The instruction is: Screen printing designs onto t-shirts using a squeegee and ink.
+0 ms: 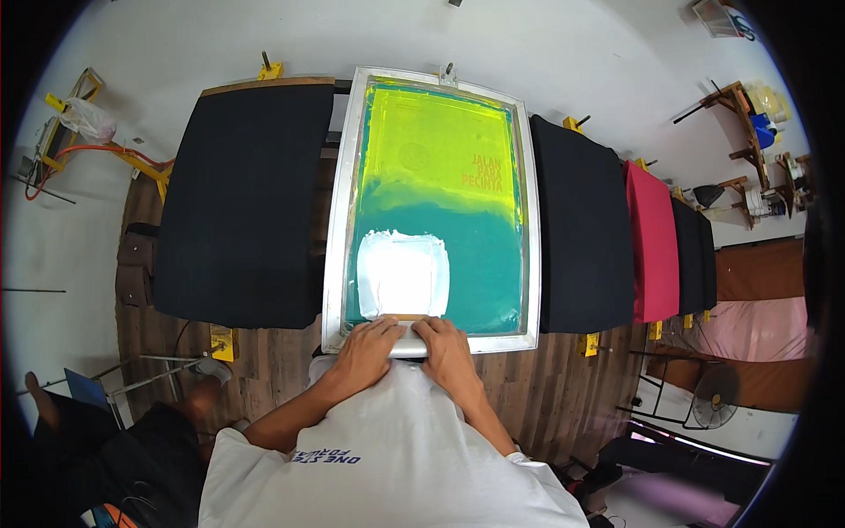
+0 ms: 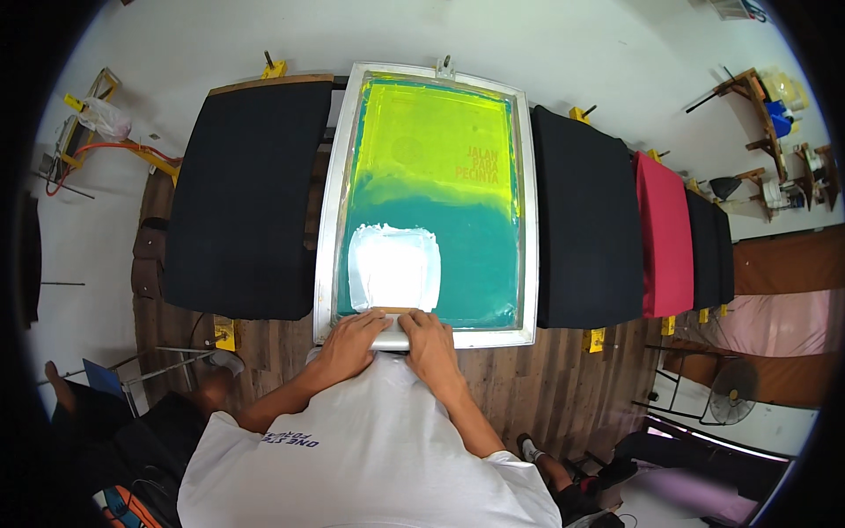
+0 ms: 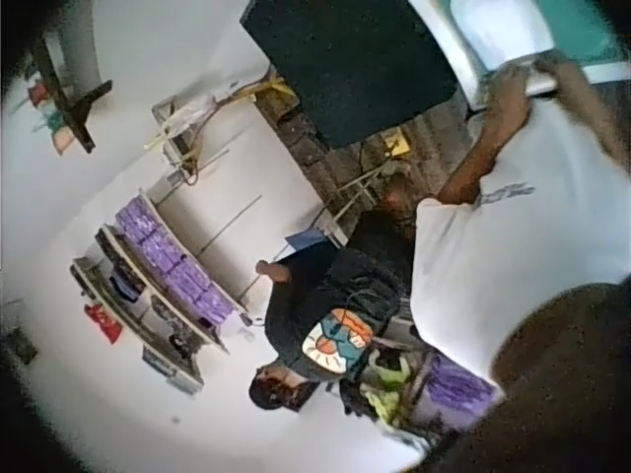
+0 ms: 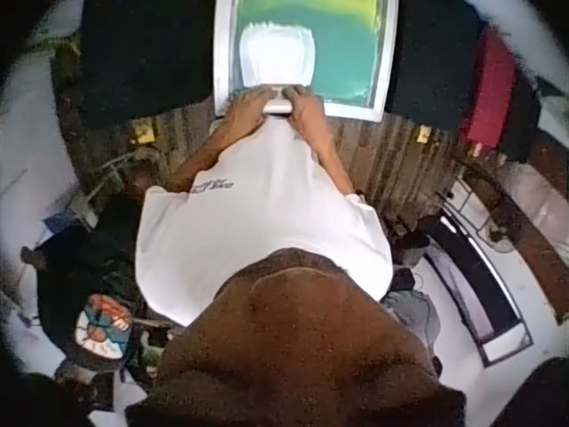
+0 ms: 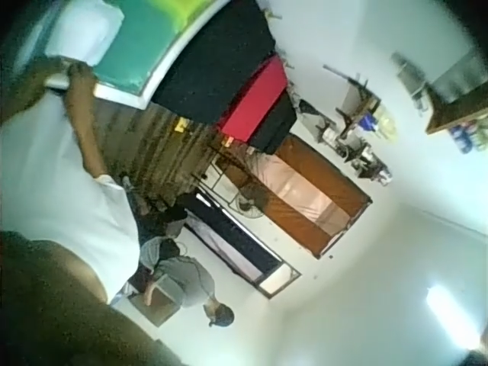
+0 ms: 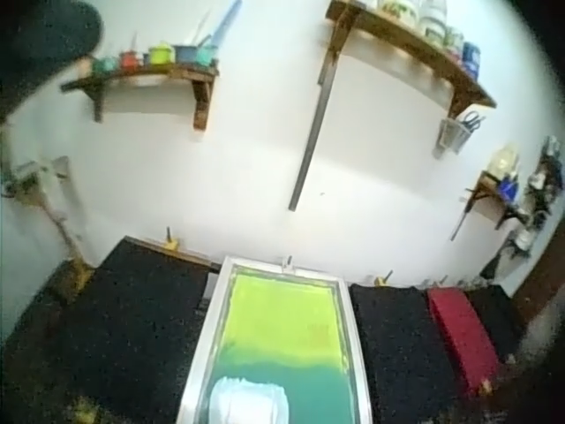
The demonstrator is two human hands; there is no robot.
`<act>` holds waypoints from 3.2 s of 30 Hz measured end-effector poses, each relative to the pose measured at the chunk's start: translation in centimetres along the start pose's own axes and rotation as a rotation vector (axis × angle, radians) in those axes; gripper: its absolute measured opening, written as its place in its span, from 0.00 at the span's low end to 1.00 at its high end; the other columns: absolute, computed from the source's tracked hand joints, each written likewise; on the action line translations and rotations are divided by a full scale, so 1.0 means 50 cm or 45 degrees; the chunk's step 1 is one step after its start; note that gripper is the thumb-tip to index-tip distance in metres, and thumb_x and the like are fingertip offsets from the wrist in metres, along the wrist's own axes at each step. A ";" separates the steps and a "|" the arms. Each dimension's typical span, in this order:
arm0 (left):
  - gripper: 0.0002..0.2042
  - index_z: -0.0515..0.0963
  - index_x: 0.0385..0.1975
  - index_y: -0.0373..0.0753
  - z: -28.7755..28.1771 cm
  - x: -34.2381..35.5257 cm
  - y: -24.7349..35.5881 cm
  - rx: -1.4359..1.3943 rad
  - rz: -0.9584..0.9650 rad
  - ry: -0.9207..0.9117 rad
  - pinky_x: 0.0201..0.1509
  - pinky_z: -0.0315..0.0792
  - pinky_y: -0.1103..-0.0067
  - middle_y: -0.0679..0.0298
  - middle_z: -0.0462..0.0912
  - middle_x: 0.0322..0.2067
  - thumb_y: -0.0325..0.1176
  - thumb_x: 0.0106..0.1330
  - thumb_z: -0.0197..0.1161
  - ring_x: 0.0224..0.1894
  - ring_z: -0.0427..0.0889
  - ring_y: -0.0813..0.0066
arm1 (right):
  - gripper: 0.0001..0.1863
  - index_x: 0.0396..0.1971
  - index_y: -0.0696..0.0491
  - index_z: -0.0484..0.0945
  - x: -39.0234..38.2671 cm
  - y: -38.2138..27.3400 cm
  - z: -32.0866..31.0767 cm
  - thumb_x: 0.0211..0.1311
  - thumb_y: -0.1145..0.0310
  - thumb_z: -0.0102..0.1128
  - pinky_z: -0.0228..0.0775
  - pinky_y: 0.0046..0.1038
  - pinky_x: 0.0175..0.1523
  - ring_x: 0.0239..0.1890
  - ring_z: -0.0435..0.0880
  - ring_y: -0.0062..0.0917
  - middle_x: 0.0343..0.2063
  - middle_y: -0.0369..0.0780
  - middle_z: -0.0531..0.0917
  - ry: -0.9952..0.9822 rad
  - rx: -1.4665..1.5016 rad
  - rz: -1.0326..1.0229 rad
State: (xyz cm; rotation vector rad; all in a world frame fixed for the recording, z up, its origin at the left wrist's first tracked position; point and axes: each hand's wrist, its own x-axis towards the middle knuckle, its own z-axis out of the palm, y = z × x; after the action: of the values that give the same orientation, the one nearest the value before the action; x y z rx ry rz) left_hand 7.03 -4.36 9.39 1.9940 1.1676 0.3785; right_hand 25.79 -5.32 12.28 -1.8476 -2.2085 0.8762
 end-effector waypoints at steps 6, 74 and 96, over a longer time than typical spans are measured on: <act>0.24 0.77 0.51 0.29 -0.032 0.051 0.011 0.090 0.008 0.041 0.59 0.73 0.62 0.45 0.79 0.52 0.17 0.48 0.63 0.57 0.78 0.50 | 0.22 0.44 0.55 0.78 0.044 -0.001 -0.034 0.44 0.84 0.60 0.71 0.43 0.49 0.48 0.79 0.43 0.43 0.44 0.81 0.062 -0.026 -0.059; 0.33 0.75 0.58 0.35 -0.023 0.119 -0.036 -0.117 -0.063 0.190 0.70 0.65 0.66 0.47 0.71 0.63 0.08 0.47 0.57 0.69 0.65 0.50 | 0.28 0.50 0.53 0.80 0.127 0.029 -0.004 0.43 0.87 0.58 0.71 0.42 0.54 0.57 0.76 0.41 0.53 0.44 0.80 0.299 -0.047 -0.071; 0.31 0.75 0.57 0.34 -0.024 0.104 -0.032 -0.110 -0.048 0.197 0.69 0.66 0.65 0.47 0.72 0.61 0.09 0.47 0.57 0.67 0.67 0.49 | 0.29 0.49 0.53 0.80 0.114 0.026 0.005 0.42 0.87 0.58 0.70 0.43 0.54 0.57 0.76 0.42 0.53 0.45 0.79 0.207 0.027 -0.022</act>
State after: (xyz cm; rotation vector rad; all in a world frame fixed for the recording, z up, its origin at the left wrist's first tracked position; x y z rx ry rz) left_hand 8.14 0.99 8.34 1.8921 1.2611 0.5630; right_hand 25.41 0.02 9.94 -1.8177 -2.1062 0.7153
